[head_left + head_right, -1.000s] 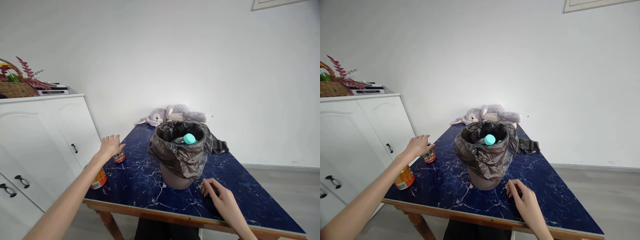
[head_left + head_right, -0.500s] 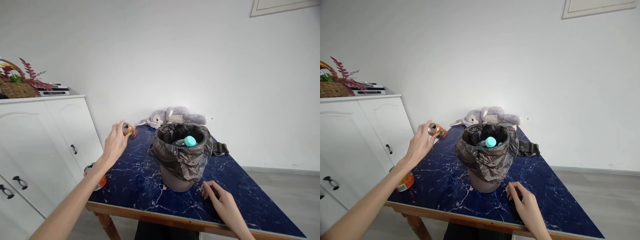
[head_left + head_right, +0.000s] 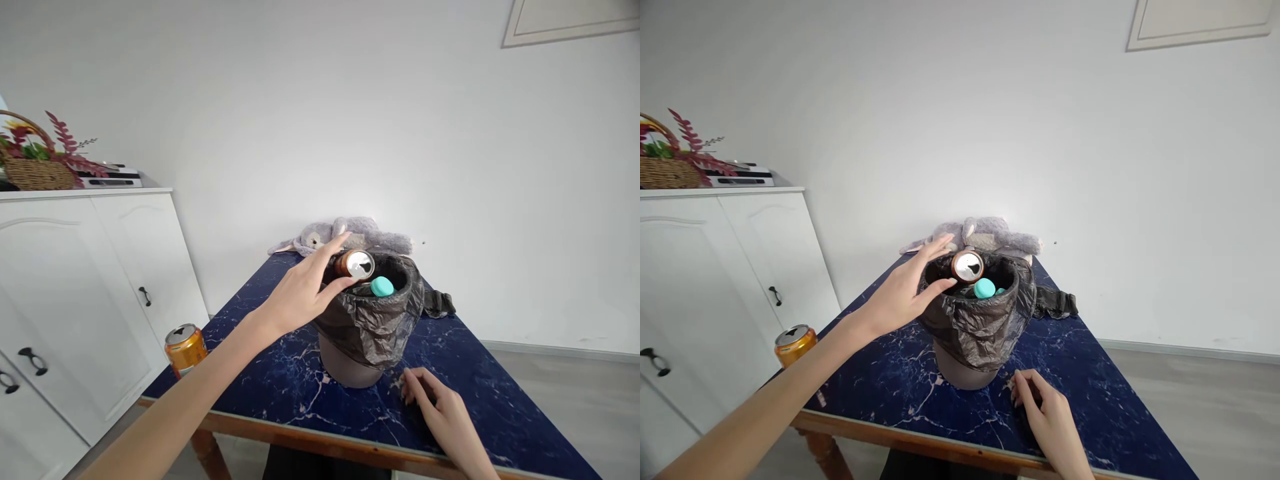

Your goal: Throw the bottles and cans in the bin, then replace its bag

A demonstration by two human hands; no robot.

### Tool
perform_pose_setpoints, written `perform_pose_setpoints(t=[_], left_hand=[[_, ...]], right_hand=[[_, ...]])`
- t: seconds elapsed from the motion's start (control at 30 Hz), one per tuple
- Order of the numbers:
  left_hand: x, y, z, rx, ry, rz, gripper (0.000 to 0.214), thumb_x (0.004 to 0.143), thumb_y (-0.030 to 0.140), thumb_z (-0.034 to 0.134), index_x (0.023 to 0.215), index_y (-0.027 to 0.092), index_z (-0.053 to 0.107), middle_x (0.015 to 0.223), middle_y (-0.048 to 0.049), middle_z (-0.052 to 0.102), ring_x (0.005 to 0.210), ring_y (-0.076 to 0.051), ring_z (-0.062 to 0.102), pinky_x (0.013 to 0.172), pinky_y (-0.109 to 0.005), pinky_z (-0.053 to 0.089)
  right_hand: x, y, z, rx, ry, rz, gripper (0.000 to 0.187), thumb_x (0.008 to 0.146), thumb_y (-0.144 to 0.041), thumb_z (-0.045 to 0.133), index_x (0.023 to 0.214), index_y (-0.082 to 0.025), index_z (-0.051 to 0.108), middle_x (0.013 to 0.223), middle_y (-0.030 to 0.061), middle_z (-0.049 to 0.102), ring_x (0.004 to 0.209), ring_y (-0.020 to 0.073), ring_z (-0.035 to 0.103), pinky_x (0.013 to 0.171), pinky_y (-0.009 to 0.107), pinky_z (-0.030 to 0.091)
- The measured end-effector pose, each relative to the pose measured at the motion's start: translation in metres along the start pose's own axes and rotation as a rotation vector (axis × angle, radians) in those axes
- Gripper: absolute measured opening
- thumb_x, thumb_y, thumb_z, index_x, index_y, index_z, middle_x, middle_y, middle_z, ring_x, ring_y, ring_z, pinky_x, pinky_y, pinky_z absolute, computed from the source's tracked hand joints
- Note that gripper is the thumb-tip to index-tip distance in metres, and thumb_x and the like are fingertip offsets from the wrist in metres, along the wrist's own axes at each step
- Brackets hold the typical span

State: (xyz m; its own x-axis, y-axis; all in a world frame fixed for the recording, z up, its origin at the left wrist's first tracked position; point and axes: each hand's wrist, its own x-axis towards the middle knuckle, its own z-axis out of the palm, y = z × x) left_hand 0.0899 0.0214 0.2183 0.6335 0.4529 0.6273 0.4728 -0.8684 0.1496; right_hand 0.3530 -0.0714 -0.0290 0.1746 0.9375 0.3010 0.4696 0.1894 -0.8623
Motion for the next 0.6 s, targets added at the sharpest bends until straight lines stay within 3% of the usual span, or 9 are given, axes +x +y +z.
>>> perform_pose_setpoints(t=[0.17, 0.3, 0.43, 0.53, 0.6], left_hand=[[-0.026, -0.015, -0.013, 0.118, 0.182, -0.140, 0.054, 0.111, 0.047, 0.047, 0.161, 0.030, 0.037, 0.163, -0.0110, 0.053, 0.151, -0.030, 0.051, 0.125, -0.054, 0.044], [-0.068, -0.041, -0.038, 0.395, 0.282, -0.293, 0.051, 0.107, 0.050, 0.049, 0.151, 0.025, 0.048, 0.158, -0.0125, 0.056, 0.150, -0.033, 0.050, 0.126, -0.057, 0.040], [-0.135, -0.085, -0.066, 0.702, 0.187, -0.479, 0.054, 0.101, 0.057, 0.047, 0.144, 0.026, 0.054, 0.154, -0.0153, 0.058, 0.155, -0.043, 0.039, 0.125, -0.066, 0.033], [-0.187, -0.115, -0.082, 0.825, 0.077, -0.667, 0.054, 0.093, 0.066, 0.052, 0.135, 0.032, 0.060, 0.136, -0.0136, 0.071, 0.142, -0.051, 0.052, 0.114, -0.075, 0.039], [-0.214, -0.127, -0.087, 0.793, -0.059, -0.806, 0.058, 0.090, 0.070, 0.053, 0.134, 0.032, 0.060, 0.129, -0.0120, 0.075, 0.124, -0.048, 0.066, 0.102, -0.069, 0.051]], right_hand=[[0.000, 0.001, -0.001, 0.011, -0.006, 0.009, 0.048, 0.105, -0.065, 0.047, 0.088, -0.025, 0.069, 0.078, 0.0024, 0.072, 0.075, 0.0208, 0.069, 0.069, 0.025, 0.049], [0.000, -0.002, -0.001, 0.022, -0.001, 0.017, 0.047, 0.104, -0.065, 0.048, 0.088, -0.025, 0.069, 0.079, 0.0019, 0.073, 0.076, 0.0202, 0.069, 0.071, 0.025, 0.050], [0.001, -0.003, -0.001, 0.012, 0.007, 0.016, 0.047, 0.104, -0.065, 0.048, 0.088, -0.025, 0.068, 0.078, 0.0025, 0.073, 0.075, 0.0211, 0.069, 0.067, 0.025, 0.048], [0.001, -0.003, -0.001, 0.002, 0.007, 0.012, 0.048, 0.105, -0.065, 0.047, 0.088, -0.025, 0.068, 0.078, 0.0028, 0.073, 0.074, 0.0212, 0.069, 0.065, 0.026, 0.048], [0.000, -0.004, -0.001, -0.001, 0.008, 0.007, 0.048, 0.105, -0.066, 0.047, 0.088, -0.025, 0.068, 0.077, 0.0031, 0.073, 0.074, 0.0214, 0.069, 0.065, 0.026, 0.049]])
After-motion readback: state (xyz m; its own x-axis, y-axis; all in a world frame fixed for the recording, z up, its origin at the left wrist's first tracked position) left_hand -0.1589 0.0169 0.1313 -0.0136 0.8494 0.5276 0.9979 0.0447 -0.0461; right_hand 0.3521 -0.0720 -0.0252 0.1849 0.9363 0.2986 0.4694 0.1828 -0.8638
